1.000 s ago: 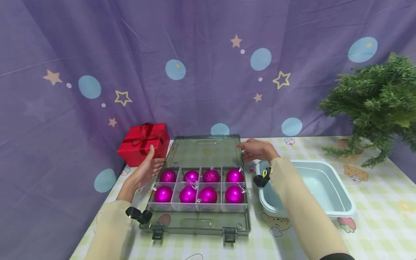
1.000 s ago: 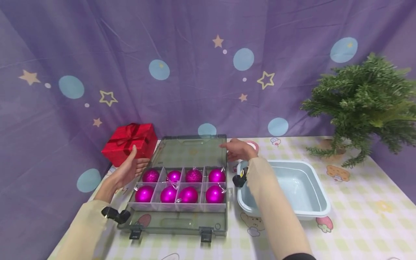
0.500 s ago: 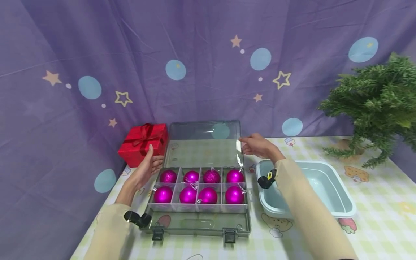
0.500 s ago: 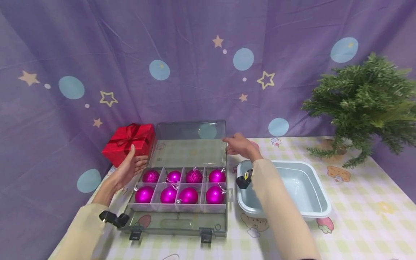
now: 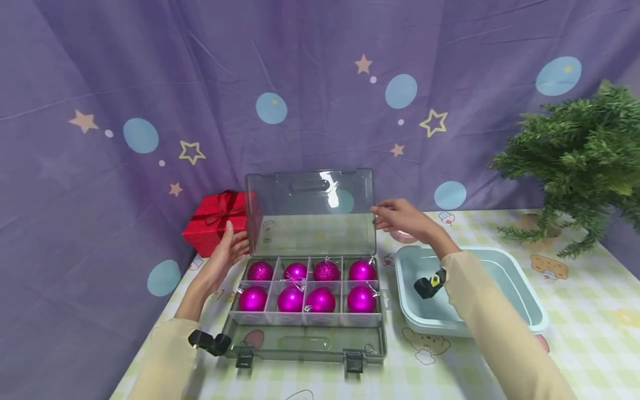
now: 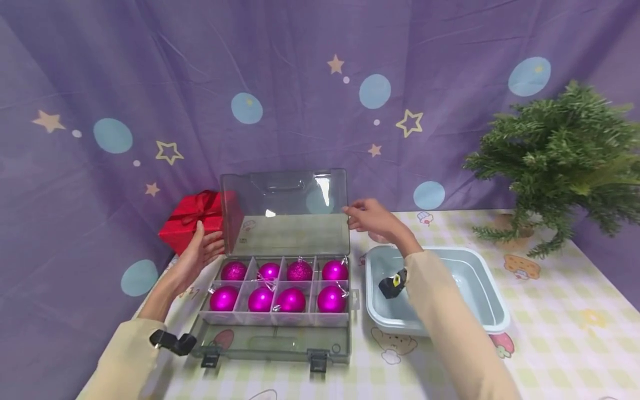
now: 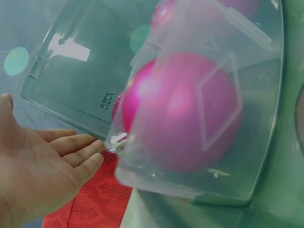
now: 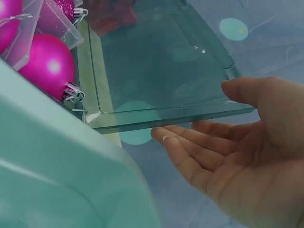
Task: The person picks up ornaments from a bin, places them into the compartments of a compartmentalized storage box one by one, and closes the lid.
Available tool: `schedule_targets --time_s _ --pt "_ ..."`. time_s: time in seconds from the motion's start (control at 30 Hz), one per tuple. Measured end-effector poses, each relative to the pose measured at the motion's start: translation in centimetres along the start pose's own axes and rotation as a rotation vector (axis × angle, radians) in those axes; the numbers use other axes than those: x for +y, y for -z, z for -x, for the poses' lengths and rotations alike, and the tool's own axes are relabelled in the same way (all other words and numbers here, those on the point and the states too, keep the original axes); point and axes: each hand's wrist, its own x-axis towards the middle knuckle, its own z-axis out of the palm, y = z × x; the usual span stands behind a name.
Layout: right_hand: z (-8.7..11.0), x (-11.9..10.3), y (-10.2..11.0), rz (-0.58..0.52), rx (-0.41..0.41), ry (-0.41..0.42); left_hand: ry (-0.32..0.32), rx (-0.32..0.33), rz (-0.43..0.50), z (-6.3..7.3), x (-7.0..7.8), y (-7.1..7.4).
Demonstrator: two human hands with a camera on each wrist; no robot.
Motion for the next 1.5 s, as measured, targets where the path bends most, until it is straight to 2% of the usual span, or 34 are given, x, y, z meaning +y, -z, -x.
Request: schedule_targets --time_s 0.43,0.57,0.77,1.0,1.17,1.23,1.4,1.5 --pt "3.0 -1.4 -0.4 0.176 0.058 0.113 -0.074 0.001 -0.116 1.2 0.9 0.1" --pt "3.9 -1.8 -0.5 0.152 0.049 0.107 -0.103 0.029 -0.108 1.8 1.4 -0.1" --pt "5.5 -2.5 -0.9 0.032 0.015 0.061 -0.142 0.075 -0.132 2.9 2.1 -0.2" --pt "7.5 -2.9 -2.6 -0.008 0.045 0.082 -0.165 0.047 -0.1 4.9 1.8 -0.3" --pt "9.1 -3.0 -4.3 0.042 0.102 0.115 -0.143 0.029 -0.071 6.2 1.8 -0.5" --pt "9.8 -3.0 -4.9 0.082 0.14 0.109 -0.12 0.025 -0.097 6.7 2.0 -0.6" --pt "10.8 -2.9 -6.2 0.09 0.211 0.115 -0.066 0.007 -0.18 7.8 2.5 -0.6" --pt "11.5 -2.5 -6.4 0.095 0.194 0.111 -0.071 -0.014 -0.221 8.4 2.3 -0.5"
